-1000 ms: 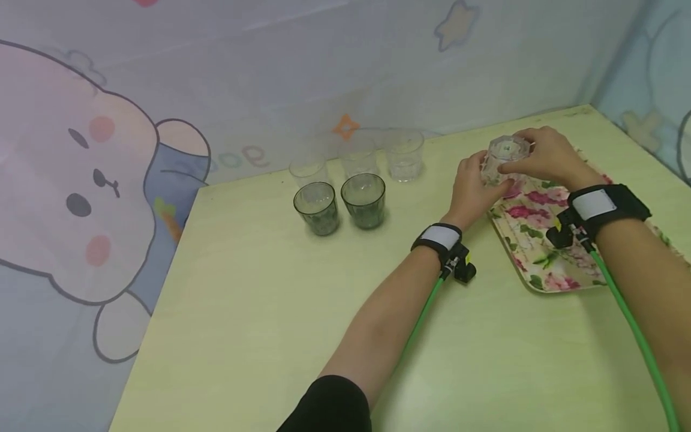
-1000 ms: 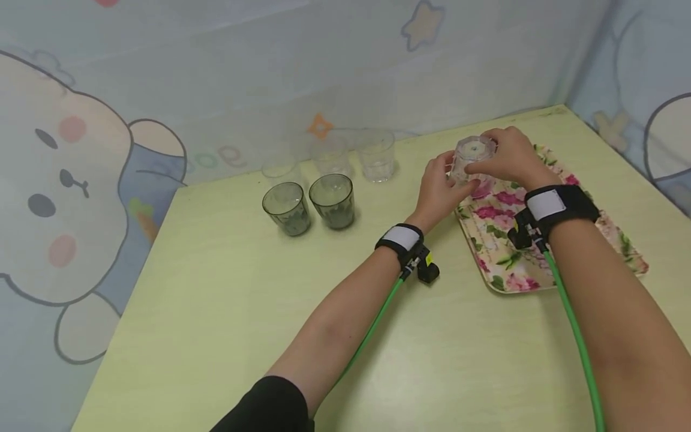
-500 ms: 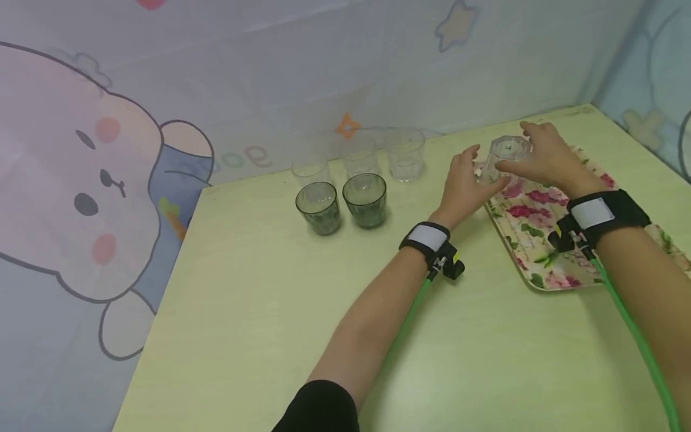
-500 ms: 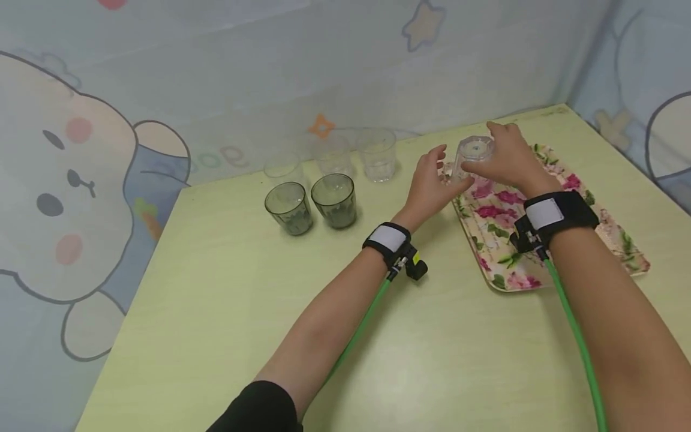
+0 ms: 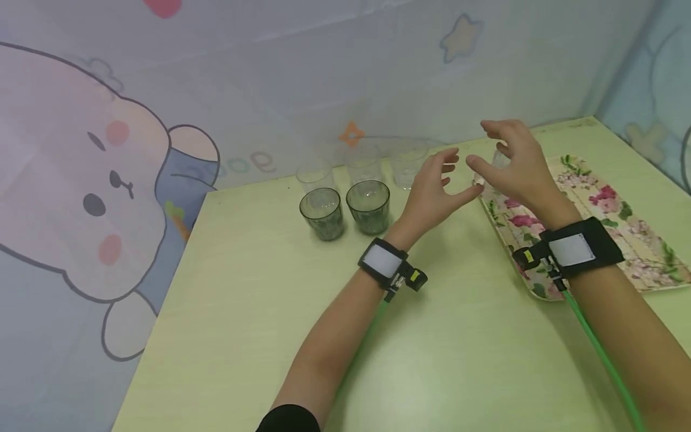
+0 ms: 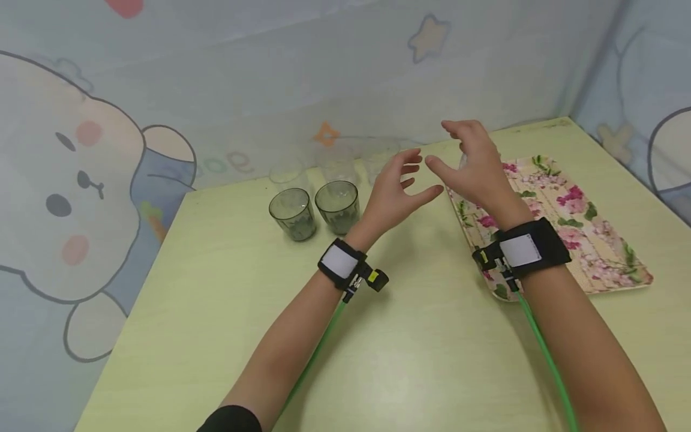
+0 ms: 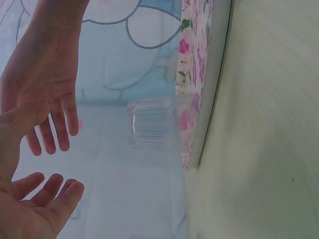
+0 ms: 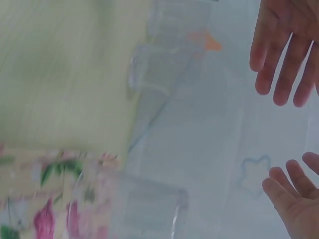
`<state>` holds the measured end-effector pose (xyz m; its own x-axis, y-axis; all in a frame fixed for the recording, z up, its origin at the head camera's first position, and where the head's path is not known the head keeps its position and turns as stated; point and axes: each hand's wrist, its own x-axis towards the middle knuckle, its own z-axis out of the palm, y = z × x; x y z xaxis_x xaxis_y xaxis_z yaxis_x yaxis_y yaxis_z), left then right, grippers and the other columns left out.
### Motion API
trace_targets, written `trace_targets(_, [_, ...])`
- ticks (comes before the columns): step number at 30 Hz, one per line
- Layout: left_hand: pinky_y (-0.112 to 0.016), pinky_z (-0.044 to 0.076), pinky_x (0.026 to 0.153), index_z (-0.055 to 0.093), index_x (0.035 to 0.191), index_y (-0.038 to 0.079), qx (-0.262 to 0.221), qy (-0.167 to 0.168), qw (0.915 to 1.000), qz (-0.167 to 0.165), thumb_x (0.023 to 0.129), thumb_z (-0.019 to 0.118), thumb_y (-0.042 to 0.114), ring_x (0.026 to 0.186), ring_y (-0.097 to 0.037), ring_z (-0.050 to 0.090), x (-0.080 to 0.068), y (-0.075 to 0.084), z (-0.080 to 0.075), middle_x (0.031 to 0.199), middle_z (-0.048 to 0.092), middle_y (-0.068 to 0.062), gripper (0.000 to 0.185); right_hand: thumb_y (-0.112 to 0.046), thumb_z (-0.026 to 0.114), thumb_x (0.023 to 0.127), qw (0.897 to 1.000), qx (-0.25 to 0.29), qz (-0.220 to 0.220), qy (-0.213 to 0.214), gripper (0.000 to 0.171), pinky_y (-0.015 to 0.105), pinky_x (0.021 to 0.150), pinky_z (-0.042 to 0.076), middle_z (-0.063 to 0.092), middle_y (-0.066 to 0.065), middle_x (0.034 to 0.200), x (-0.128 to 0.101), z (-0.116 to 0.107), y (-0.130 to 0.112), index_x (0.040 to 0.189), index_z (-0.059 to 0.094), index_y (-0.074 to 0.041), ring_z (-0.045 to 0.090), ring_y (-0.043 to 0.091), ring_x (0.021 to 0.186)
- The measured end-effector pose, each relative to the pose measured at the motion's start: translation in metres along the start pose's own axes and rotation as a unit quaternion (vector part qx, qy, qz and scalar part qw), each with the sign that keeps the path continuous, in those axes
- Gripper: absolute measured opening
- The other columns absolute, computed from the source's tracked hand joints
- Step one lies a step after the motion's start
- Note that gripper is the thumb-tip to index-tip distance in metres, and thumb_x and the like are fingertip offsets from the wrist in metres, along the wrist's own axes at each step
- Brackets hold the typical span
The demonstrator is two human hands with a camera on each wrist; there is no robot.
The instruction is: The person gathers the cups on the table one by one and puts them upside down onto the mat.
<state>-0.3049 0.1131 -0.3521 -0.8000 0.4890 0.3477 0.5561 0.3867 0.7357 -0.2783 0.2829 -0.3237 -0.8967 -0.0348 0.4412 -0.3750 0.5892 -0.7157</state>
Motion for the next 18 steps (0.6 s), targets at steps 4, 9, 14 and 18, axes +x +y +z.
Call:
trace_targets(4, [-0.014, 0.046, 0.101, 0.034, 0.146, 0.013, 0.034, 0.004, 0.9993, 0.015, 0.084, 0.072, 0.034, 0.128, -0.018, 0.050, -0.011, 0.004, -0.012, 0.143, 0.042, -0.004, 0.076, -0.025, 0.063, 0.092, 1.000, 0.025, -0.006, -0.014, 0.061, 0.057, 0.112, 0.034, 0.038, 0.016, 0.145, -0.001, 0.012, -0.013, 0.146, 0.038, -0.012, 0.039, 0.035, 0.134])
trace_targets(9, [-0.013, 0.046, 0.100, 0.036, 0.144, 0.011, 0.041, 0.026, 0.9986, 0.024, 0.083, 0.074, 0.033, 0.127, -0.019, 0.052, -0.023, 0.007, -0.024, 0.143, 0.043, -0.005, 0.076, -0.024, 0.064, 0.091, 0.999, 0.043, -0.015, -0.027, 0.061, 0.054, 0.112, 0.036, 0.040, 0.014, 0.144, 0.000, 0.027, -0.022, 0.146, 0.039, -0.012, 0.041, 0.032, 0.134])
trace_targets(14, [-0.014, 0.045, 0.101, 0.037, 0.143, 0.010, 0.043, 0.048, 0.9977, 0.023, 0.082, 0.075, 0.032, 0.127, -0.019, 0.052, -0.036, 0.003, -0.038, 0.142, 0.044, -0.006, 0.076, -0.020, 0.065, 0.090, 0.998, 0.055, -0.026, -0.032, 0.060, 0.054, 0.111, 0.037, 0.042, 0.015, 0.143, 0.002, 0.038, -0.028, 0.145, 0.041, -0.010, 0.043, 0.033, 0.133])
trace_targets(18, [-0.018, 0.047, 0.102, 0.037, 0.142, 0.010, 0.047, 0.066, 0.9966, 0.014, 0.081, 0.076, 0.031, 0.126, -0.020, 0.051, -0.043, -0.004, -0.049, 0.142, 0.044, -0.007, 0.076, -0.016, 0.066, 0.089, 0.997, 0.065, -0.031, -0.037, 0.060, 0.054, 0.110, 0.038, 0.044, 0.015, 0.141, 0.003, 0.046, -0.031, 0.144, 0.042, -0.009, 0.044, 0.032, 0.131])
